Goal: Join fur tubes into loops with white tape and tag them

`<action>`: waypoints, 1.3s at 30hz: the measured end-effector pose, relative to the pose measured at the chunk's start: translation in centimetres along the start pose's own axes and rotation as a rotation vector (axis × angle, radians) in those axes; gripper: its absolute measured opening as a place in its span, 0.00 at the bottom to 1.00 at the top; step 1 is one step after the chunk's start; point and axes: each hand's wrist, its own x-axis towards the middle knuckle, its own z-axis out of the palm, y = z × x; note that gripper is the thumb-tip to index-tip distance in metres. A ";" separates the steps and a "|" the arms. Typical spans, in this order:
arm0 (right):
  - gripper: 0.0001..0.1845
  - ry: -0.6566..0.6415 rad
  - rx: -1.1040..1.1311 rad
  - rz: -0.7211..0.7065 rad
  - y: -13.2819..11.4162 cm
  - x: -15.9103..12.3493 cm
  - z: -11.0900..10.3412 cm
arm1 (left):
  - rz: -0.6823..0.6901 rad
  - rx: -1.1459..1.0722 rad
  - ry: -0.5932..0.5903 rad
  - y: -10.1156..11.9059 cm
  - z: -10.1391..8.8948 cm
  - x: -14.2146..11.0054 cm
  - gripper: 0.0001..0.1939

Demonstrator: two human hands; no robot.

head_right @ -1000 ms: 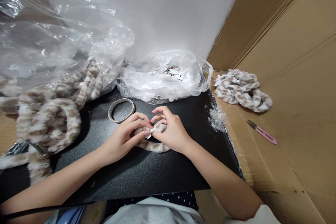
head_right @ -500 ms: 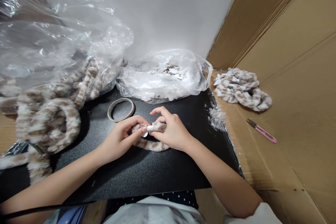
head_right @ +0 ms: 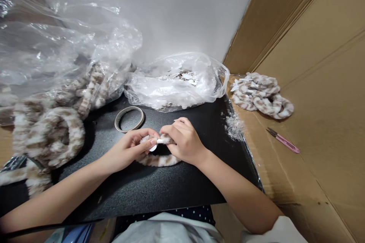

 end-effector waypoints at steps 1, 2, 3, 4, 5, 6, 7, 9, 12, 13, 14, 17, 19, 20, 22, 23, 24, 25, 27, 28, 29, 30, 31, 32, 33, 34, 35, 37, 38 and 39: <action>0.12 0.019 -0.033 -0.060 0.1 -0.1 0.1 | -0.006 -0.011 -0.006 0.1 -0.1 0.0 0.15; 0.12 0.033 -0.061 -0.108 0.2 -0.1 0.1 | -0.013 -0.019 -0.013 0.2 -0.2 0.0 0.15; 0.12 0.045 -0.080 -0.146 0.3 -0.2 0.1 | -0.020 -0.027 -0.021 0.2 -0.3 -0.1 0.15; 0.12 0.057 -0.090 -0.183 0.3 -0.2 0.0 | -0.027 -0.037 -0.029 0.3 -0.4 -0.1 0.15; 0.12 0.070 -0.095 -0.217 0.3 -0.2 0.0 | -0.034 -0.049 -0.036 0.3 -0.5 -0.1 0.14; 0.12 0.078 -0.096 -0.245 0.2 -0.3 -0.1 | -0.044 -0.061 -0.044 0.3 -0.5 -0.2 0.14; 0.13 0.084 -0.097 -0.266 0.2 -0.3 -0.1 | -0.054 -0.072 -0.050 0.3 -0.6 -0.2 0.14; 0.12 0.089 -0.101 -0.292 0.2 -0.4 -0.2 | -0.070 -0.084 -0.058 0.3 -0.6 -0.3 0.14; 0.12 0.125 -0.067 -0.258 0.2 -0.3 0.0 | -0.052 -0.075 -0.050 0.3 -0.4 -0.5 0.14; 0.13 0.145 -0.042 -0.225 0.2 -0.3 0.0 | -0.024 -0.064 -0.035 0.2 -0.4 -0.5 0.13; 0.14 0.158 -0.014 -0.183 0.2 -0.2 0.0 | 0.011 -0.045 -0.011 0.2 -0.4 -0.5 0.13; 0.18 0.095 0.072 -0.039 0.3 0.2 -0.6 | 0.137 0.114 0.100 -0.1 -0.3 -0.6 0.11; 0.21 0.000 0.148 0.050 0.5 0.6 -1.4 | 0.248 0.296 0.172 -0.2 -0.4 -0.6 0.08; 0.22 -0.044 0.215 0.099 0.5 0.8 -1.8 | 0.317 0.385 0.193 -0.3 -0.4 -0.6 0.07; 0.19 -0.135 0.404 0.228 0.7 1.2 -2.3 | 0.466 0.523 0.189 -0.5 -0.4 -0.6 0.06; 0.16 -0.186 0.499 0.321 0.7 1.4 -2.5 | 0.538 0.569 0.170 -0.6 -0.3 -0.6 0.06; 0.15 -0.241 0.583 0.427 0.7 1.5 -2.5 | 0.602 0.611 0.151 -0.7 -0.3 -0.6 0.06; 0.16 -0.296 0.646 0.529 0.7 1.6 -2.3 | 0.658 0.653 0.135 -0.9 -0.2 -0.6 0.06; 0.15 -0.377 0.713 0.690 0.4 1.7 -1.9 | 0.742 0.742 0.120 -1.2 -0.1 -0.5 0.07; 0.13 -0.387 0.730 0.736 0.2 1.7 -1.7 | 0.767 0.783 0.119 -1.3 0.0 -0.5 0.07; 0.11 -0.370 0.737 0.760 0.0 1.8 -1.5 | 0.781 0.815 0.121 -1.5 0.1 -0.4 0.07; 0.09 -0.323 0.727 0.770 -0.3 1.8 -1.4 | 0.788 0.833 0.121 -1.6 0.1 -0.4 0.07; 0.07 -0.259 0.693 0.763 -0.6 1.8 -1.3 | 0.786 0.836 0.124 -1.6 0.2 -0.3 0.07; 0.06 -0.190 0.641 0.735 -0.9 1.8 -1.2 | 0.779 0.827 0.130 -1.6 0.2 -0.3 0.07; 0.05 -0.125 0.574 0.686 -1.3 1.7 -1.2 | 0.764 0.806 0.138 -1.6 0.2 -0.2 0.06; 0.04 -0.068 0.499 0.620 -1.6 1.6 -1.1 | 0.747 0.776 0.145 -1.5 0.2 -0.2 0.06; 0.05 -0.022 0.420 0.543 -1.8 1.5 -1.1 | 0.728 0.739 0.149 -1.4 0.2 -0.2 0.06; 0.06 0.049 0.275 0.382 -2.1 1.2 -1.0 | 0.682 0.666 0.153 -1.0 0.3 -0.3 0.05; 0.06 0.077 0.213 0.306 -2.1 1.1 -0.9 | 0.652 0.638 0.154 -0.9 0.2 -0.4 0.05; 0.07 0.098 0.160 0.233 -2.1 0.9 -0.8 | 0.621 0.615 0.157 -0.8 0.2 -0.4 0.04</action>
